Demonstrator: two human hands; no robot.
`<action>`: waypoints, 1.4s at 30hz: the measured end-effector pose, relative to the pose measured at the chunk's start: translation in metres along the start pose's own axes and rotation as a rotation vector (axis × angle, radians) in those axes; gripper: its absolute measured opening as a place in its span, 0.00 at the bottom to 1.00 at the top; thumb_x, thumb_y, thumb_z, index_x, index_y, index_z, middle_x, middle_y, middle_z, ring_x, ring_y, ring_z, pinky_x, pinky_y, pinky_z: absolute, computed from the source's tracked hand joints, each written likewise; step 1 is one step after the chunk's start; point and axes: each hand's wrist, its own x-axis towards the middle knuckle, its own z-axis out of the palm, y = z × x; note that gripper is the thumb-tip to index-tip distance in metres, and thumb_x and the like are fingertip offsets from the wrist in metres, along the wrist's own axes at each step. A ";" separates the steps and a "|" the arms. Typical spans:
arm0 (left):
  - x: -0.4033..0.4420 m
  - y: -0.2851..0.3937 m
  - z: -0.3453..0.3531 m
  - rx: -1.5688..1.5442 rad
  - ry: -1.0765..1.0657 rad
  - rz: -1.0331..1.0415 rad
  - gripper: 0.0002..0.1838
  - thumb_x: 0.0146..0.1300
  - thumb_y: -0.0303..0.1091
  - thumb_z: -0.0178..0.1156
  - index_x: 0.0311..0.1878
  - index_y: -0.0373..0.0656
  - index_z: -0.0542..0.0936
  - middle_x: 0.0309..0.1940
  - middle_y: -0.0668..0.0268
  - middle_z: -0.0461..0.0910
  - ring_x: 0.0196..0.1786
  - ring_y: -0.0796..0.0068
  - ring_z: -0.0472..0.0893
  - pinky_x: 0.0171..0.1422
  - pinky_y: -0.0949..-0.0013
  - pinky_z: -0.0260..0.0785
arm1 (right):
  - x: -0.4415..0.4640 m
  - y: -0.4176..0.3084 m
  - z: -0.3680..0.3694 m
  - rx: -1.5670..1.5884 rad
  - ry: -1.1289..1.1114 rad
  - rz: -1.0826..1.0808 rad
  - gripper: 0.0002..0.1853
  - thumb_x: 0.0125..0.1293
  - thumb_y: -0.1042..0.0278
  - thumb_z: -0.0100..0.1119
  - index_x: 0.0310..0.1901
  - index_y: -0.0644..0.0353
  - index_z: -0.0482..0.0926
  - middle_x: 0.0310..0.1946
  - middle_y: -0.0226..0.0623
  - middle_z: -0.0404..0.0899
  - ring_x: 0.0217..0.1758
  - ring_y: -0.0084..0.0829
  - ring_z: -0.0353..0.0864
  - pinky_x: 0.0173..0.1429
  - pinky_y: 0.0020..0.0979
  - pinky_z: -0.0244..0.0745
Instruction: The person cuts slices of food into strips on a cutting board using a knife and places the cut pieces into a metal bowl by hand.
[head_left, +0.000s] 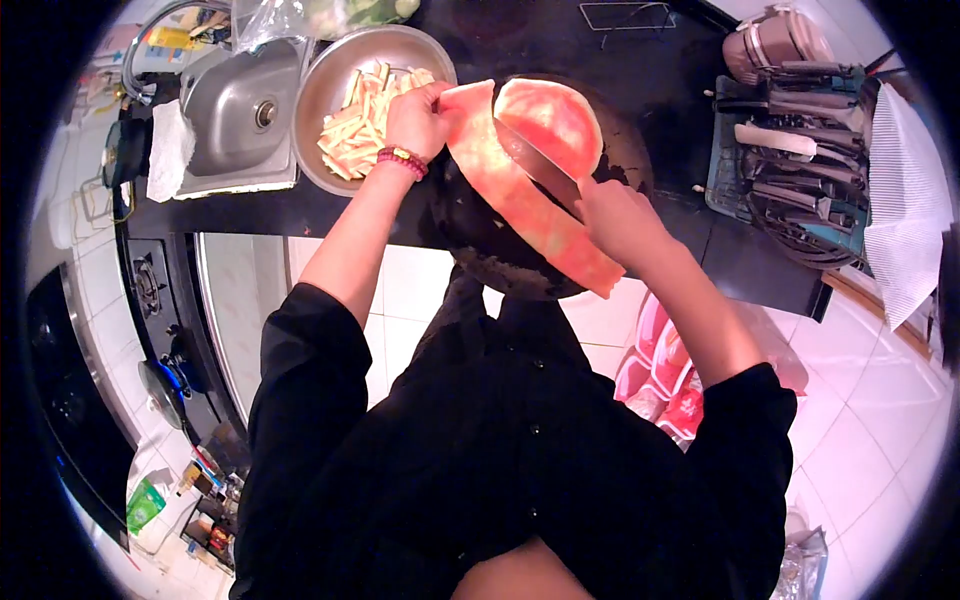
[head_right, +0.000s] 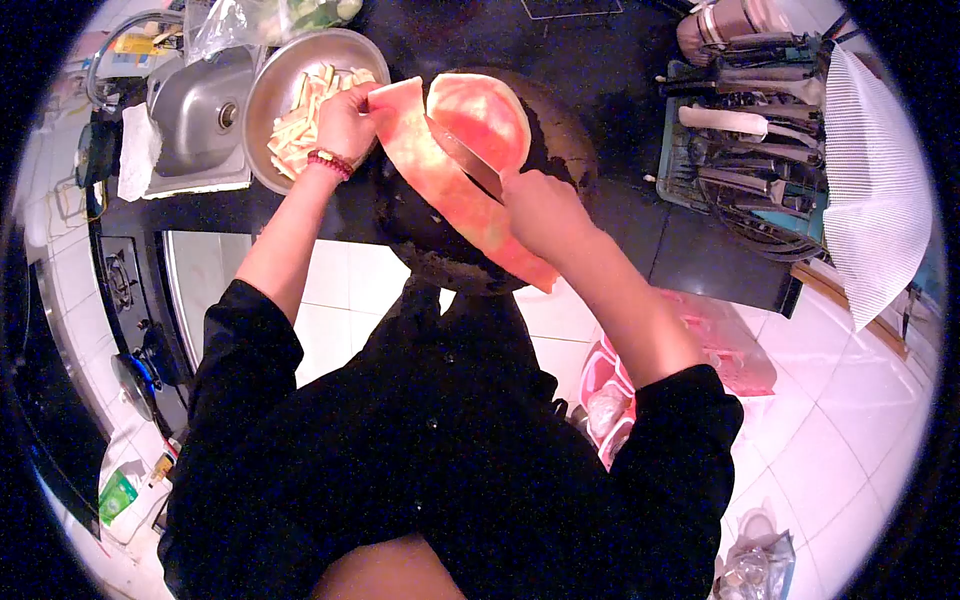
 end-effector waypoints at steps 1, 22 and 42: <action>0.001 -0.002 0.002 0.000 0.002 0.000 0.15 0.52 0.28 0.66 0.45 0.44 0.87 0.32 0.57 0.87 0.34 0.64 0.87 0.43 0.65 0.78 | 0.000 0.001 0.003 -0.009 0.000 -0.006 0.13 0.72 0.65 0.54 0.47 0.67 0.75 0.33 0.57 0.83 0.41 0.57 0.84 0.47 0.54 0.78; -0.003 0.003 0.004 0.128 0.037 0.072 0.17 0.53 0.29 0.66 0.48 0.45 0.87 0.32 0.54 0.86 0.37 0.56 0.86 0.45 0.59 0.79 | -0.030 0.009 0.016 -0.108 0.013 -0.009 0.07 0.68 0.71 0.51 0.43 0.65 0.70 0.29 0.55 0.82 0.36 0.57 0.85 0.41 0.54 0.78; -0.018 0.047 0.002 0.360 0.164 0.252 0.33 0.52 0.24 0.69 0.64 0.44 0.73 0.56 0.55 0.76 0.58 0.52 0.78 0.61 0.56 0.73 | -0.137 0.070 0.108 0.385 0.402 0.178 0.07 0.72 0.67 0.57 0.42 0.61 0.73 0.24 0.49 0.79 0.29 0.53 0.81 0.32 0.46 0.73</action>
